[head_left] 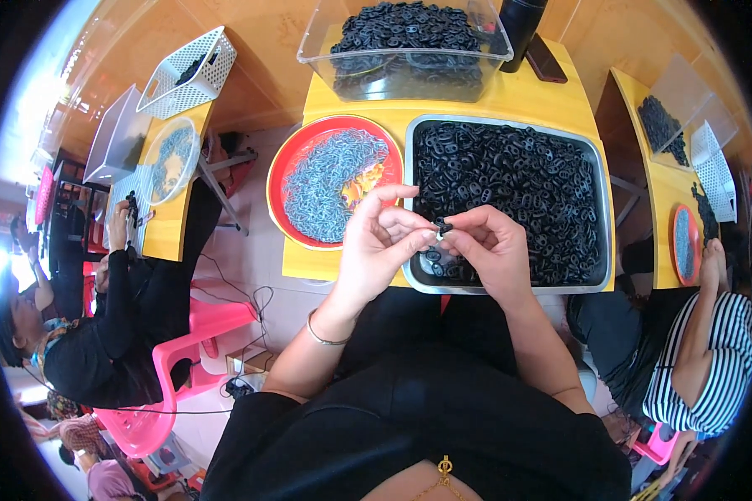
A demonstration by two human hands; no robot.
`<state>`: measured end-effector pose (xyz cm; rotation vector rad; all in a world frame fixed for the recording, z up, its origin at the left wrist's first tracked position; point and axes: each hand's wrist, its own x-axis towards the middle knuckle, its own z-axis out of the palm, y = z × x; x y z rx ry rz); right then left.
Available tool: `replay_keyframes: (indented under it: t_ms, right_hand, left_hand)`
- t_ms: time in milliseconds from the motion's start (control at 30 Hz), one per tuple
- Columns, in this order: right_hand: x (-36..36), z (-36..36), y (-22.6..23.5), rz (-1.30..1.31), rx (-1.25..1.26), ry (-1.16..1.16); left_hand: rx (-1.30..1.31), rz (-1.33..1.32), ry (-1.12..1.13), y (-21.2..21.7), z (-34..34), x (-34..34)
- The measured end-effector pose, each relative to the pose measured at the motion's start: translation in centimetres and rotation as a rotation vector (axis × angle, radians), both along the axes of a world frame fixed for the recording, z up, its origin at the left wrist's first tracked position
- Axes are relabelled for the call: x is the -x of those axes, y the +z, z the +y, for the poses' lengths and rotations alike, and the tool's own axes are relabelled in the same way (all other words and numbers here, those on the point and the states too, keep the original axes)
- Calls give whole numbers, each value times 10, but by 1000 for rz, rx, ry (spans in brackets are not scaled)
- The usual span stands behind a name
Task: The person assembles cord locks by taking metal pins from a dish and inserting them into plastic cord lock pieces by hand.
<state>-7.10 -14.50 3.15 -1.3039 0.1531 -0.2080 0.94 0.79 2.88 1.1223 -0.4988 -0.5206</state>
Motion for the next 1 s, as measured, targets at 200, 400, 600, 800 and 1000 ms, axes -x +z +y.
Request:
replay_keyframes:
  t_ms: [200, 400, 600, 800, 1000]
  right_hand:
    - [1, 5, -3, -29, 156, -79]
    - [1, 3, -6, -92, 396, -124]
    - [3, 3, -8, -10, 23, -37]
    - [3, 1, -6, -28, -5, -60]
    - [4, 3, -6, -53, 49, -73]
  left_hand:
    - [28, 41, 57, 1, -4, 6]
    - [-76, -119, 135, 1, -4, 12]
    - [-192, -212, 136, 6, -4, 14]
    - [-11, 4, 71, -1, -4, 11]
    - [-136, 35, -17, -2, -2, 11]
